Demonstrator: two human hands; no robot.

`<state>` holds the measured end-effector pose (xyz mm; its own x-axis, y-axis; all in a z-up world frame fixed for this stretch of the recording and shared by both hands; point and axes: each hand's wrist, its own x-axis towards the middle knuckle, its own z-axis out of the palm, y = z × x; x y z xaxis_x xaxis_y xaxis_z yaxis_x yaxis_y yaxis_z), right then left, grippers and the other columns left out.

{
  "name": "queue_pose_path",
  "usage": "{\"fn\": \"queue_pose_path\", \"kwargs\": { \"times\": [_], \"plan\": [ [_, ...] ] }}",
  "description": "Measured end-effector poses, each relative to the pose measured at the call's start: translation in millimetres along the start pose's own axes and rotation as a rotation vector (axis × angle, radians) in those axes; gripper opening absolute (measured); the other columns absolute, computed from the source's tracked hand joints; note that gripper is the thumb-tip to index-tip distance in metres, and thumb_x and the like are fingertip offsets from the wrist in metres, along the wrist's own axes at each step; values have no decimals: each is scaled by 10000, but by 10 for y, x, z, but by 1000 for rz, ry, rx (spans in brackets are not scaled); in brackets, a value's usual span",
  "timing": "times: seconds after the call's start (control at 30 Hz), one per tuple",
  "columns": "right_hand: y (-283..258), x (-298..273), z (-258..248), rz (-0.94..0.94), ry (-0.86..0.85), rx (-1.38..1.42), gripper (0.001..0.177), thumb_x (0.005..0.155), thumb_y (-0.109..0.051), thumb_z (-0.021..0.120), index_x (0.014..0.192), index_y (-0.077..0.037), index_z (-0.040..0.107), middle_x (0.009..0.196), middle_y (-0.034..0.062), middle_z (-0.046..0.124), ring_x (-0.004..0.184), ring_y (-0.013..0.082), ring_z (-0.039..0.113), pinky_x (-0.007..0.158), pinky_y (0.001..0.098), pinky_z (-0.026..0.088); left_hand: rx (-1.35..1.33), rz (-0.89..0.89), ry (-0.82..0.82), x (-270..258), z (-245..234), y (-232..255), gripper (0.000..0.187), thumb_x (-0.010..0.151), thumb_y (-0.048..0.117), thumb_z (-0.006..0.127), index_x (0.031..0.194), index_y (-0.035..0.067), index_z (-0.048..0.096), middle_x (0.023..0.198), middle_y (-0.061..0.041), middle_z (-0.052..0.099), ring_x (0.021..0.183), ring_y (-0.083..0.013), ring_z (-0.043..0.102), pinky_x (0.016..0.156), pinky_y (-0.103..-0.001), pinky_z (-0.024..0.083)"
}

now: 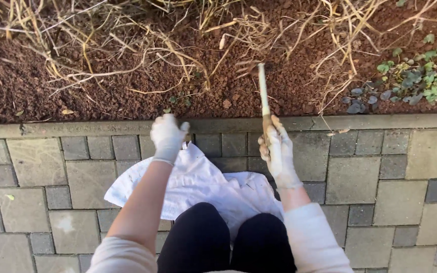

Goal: The person uses a small hand tool to scrape and remove weeds and debris from the soil in a garden bed while kneeling on a white cloth on a paved walkway.

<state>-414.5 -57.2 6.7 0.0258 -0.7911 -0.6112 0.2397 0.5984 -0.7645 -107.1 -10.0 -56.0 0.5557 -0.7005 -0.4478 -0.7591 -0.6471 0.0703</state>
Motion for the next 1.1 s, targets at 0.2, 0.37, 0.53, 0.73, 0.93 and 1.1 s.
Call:
{"fn": "queue_pose_path", "kwargs": {
  "times": [0.2, 0.37, 0.53, 0.73, 0.93, 1.1],
  "plan": [
    [-1, -353, -453, 109, 54, -114, 372, 976, -201, 655, 1335, -110, 632, 664, 152, 590, 548, 228, 654, 295, 222, 433, 5, 107, -239, -170, 244, 872, 625, 866, 652, 695, 1098, 78, 602, 1079, -177, 677, 1040, -407, 717, 889, -523, 585],
    [58, 603, -842, 154, -91, 323, 371, 985, -239, 662, 1338, -130, 632, 677, 225, 647, 459, 329, 643, 224, 315, 438, 25, 70, -323, -217, 160, 1216, 740, 766, 644, 801, 1172, 56, 610, 1175, -212, 668, 1122, -430, 674, 936, -544, 568],
    [-211, 1106, -709, -58, -83, 412, 391, 1044, -333, 596, 1423, -250, 549, 824, 141, 712, 642, 246, 717, 347, 280, 558, 90, 39, -271, -118, 527, 1138, 732, 727, 623, 832, 1161, 78, 608, 1122, -190, 655, 1084, -435, 660, 887, -561, 573],
    [-486, 779, -672, -78, 18, -145, 543, 1029, -339, 623, 1501, -151, 434, 779, 258, 679, 422, 209, 578, 265, 243, 393, 90, -13, -315, -253, 152, 1271, 611, 811, 510, 823, 1179, 63, 628, 1171, -183, 676, 1135, -415, 650, 927, -529, 563],
    [-406, 789, -725, 101, -272, 434, 386, 1055, -433, 498, 953, -111, 685, 809, 245, 752, 517, 317, 725, 318, 392, 569, 102, -30, -332, -312, 162, 1260, 629, 800, 550, 812, 1181, 83, 629, 1150, -163, 690, 1126, -403, 660, 923, -519, 566],
    [-454, 583, -295, 28, 271, -437, 510, 1057, -286, 585, 1536, -248, 415, 700, 38, 619, 442, 111, 535, 307, 214, 415, 96, -97, -354, -461, -74, 1308, 619, 808, 525, 813, 1176, 52, 659, 1168, -188, 707, 1121, -392, 674, 928, -523, 566]
  ]
}}
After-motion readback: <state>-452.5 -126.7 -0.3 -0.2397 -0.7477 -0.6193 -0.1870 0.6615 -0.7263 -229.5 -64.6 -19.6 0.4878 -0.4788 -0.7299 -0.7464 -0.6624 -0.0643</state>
